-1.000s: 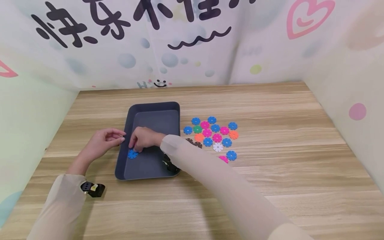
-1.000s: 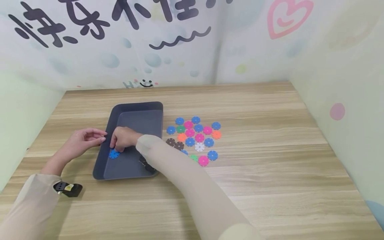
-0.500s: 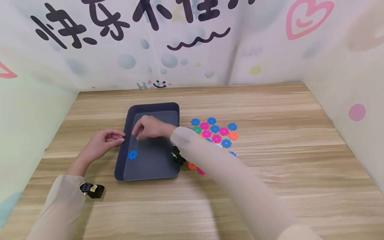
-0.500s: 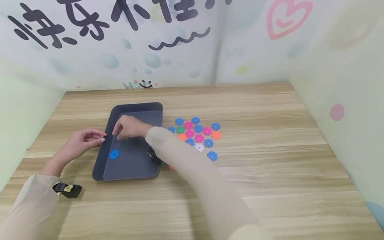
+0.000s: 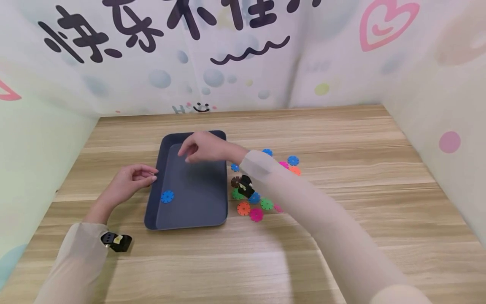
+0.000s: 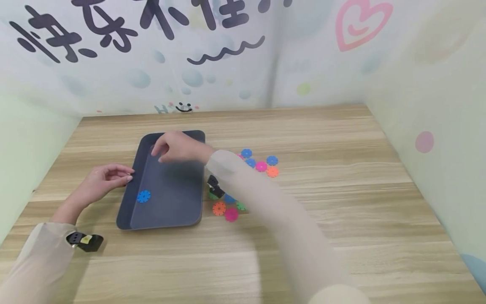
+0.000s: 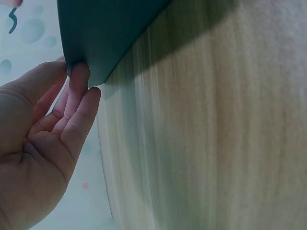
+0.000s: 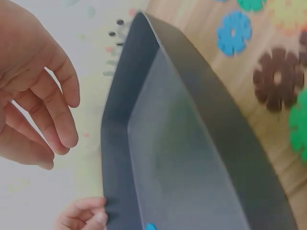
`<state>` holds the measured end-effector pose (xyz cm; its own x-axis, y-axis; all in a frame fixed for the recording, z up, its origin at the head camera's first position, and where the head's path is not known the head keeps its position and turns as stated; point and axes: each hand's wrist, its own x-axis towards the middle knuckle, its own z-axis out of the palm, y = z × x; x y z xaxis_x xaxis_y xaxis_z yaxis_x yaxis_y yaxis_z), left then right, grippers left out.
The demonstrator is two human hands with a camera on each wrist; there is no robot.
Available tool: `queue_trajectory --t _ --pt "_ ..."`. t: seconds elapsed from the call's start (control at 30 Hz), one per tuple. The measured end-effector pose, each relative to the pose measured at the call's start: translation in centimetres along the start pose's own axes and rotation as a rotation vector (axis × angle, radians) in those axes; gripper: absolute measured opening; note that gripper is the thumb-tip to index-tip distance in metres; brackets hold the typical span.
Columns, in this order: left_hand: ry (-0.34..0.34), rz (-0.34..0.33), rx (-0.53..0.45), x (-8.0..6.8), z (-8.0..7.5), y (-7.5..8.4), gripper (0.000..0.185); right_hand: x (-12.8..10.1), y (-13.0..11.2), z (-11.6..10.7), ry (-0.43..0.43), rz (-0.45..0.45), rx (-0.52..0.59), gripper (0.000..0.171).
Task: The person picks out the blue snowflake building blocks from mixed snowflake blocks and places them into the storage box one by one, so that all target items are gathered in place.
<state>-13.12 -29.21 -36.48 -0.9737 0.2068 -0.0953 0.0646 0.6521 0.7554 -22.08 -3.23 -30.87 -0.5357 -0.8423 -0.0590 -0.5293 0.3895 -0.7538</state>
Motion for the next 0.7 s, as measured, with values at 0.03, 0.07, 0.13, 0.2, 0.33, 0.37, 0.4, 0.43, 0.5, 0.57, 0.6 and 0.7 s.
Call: queue_trajectory --t 0.03,0.07,0.13,0.2,0.33,0.37,0.4,0.43,0.5,0.57,0.6,0.7 --pt "0.0 -0.001 0.001 0.0 0.0 0.0 0.032 -0.3 0.0 -0.3 0.004 -0.002 -0.002 0.025" --pt "0.0 0.0 0.002 0.0 0.0 0.0 0.032 -0.6 0.0 -0.6 0.011 -0.006 -0.008 0.025" --pt "0.002 0.005 0.003 0.0 0.0 -0.1 0.031 -1.3 0.0 -1.2 0.022 -0.002 -0.01 0.025" --pt "0.007 0.008 0.005 0.0 0.0 -0.1 0.03 -1.9 0.1 -1.7 0.039 -0.01 -0.015 0.025" --pt "0.01 0.016 0.003 0.0 0.1 -0.1 0.029 -3.4 0.5 -2.6 0.07 -0.011 -0.02 0.024" --pt "0.011 0.014 0.003 0.0 0.1 -0.1 0.029 -3.7 0.7 -2.8 0.078 -0.011 -0.023 0.024" --pt "0.01 0.014 0.002 0.0 0.1 -0.1 0.029 -4.0 0.7 -3.0 0.084 -0.005 -0.023 0.024" --pt "0.01 0.014 0.0 -0.1 0.1 -0.1 0.029 -4.4 0.8 -3.2 0.09 0.004 -0.025 0.024" --pt "0.009 0.014 -0.001 0.0 0.1 -0.2 0.029 -5.0 1.1 -3.5 0.103 0.016 -0.026 0.023" --pt "0.008 0.014 -0.002 0.0 0.1 -0.2 0.03 -5.7 1.4 -3.7 0.117 0.028 -0.029 0.023" --pt "0.008 0.015 -0.002 0.0 0.1 -0.2 0.03 -6.1 1.6 -3.8 0.125 0.033 -0.031 0.023" --pt "0.009 0.012 -0.003 0.0 0.1 -0.2 0.031 -7.1 2.2 -4.0 0.144 0.053 -0.025 0.022"
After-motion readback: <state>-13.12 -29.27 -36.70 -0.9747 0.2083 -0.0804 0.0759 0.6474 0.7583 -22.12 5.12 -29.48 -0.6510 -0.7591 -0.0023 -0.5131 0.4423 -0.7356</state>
